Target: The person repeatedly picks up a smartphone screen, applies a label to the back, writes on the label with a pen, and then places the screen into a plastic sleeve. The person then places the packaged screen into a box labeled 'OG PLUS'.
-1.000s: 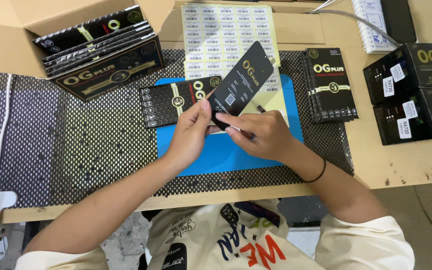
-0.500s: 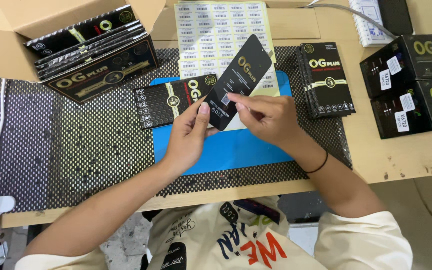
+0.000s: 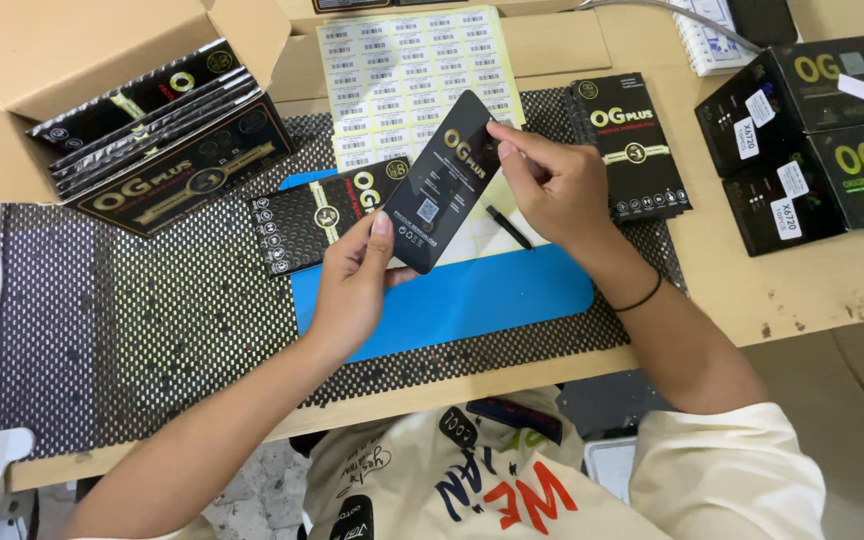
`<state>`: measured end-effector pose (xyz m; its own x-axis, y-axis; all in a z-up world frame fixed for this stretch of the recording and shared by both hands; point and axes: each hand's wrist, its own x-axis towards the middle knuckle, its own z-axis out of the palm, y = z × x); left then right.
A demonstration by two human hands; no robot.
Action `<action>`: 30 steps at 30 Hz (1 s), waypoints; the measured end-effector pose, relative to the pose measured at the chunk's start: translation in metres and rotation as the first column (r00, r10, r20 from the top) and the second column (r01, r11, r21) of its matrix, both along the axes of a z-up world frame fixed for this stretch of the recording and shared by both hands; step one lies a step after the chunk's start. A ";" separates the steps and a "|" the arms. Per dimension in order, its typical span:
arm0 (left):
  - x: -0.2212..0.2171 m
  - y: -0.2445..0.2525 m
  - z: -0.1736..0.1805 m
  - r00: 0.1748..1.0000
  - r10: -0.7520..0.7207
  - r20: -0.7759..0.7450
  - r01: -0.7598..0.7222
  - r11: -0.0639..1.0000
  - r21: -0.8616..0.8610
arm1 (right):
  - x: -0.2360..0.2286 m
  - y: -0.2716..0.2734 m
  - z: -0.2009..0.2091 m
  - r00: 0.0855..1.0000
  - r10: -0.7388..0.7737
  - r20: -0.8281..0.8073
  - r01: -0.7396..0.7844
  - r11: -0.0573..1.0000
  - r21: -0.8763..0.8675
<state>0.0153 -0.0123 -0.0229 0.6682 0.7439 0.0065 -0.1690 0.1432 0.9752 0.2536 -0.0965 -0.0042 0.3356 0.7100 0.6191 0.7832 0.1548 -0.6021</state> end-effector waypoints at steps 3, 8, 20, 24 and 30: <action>0.001 0.004 -0.008 0.998 0.009 0.057 -0.004 0.996 -0.089 | 0.000 -0.003 0.005 1.000 0.011 0.025 -0.011 1.000 -0.010; -0.001 0.017 0.008 0.996 0.027 0.087 0.004 0.943 -0.332 | 0.017 -0.011 0.011 0.986 0.153 0.062 -0.154 0.988 0.014; -0.001 0.016 0.007 0.928 -0.366 0.067 0.352 0.808 -0.472 | 0.019 -0.016 0.018 0.877 0.480 -0.030 -0.473 0.871 0.133; 0.000 0.007 0.010 0.830 -0.558 -0.015 0.538 0.807 -0.244 | 0.014 -0.020 0.017 0.806 0.501 -0.314 -0.500 0.861 0.093; -0.007 -0.002 0.053 0.801 -0.599 -0.010 0.595 0.797 -0.109 | 0.000 -0.016 0.013 0.819 0.419 -0.393 -0.424 0.902 0.079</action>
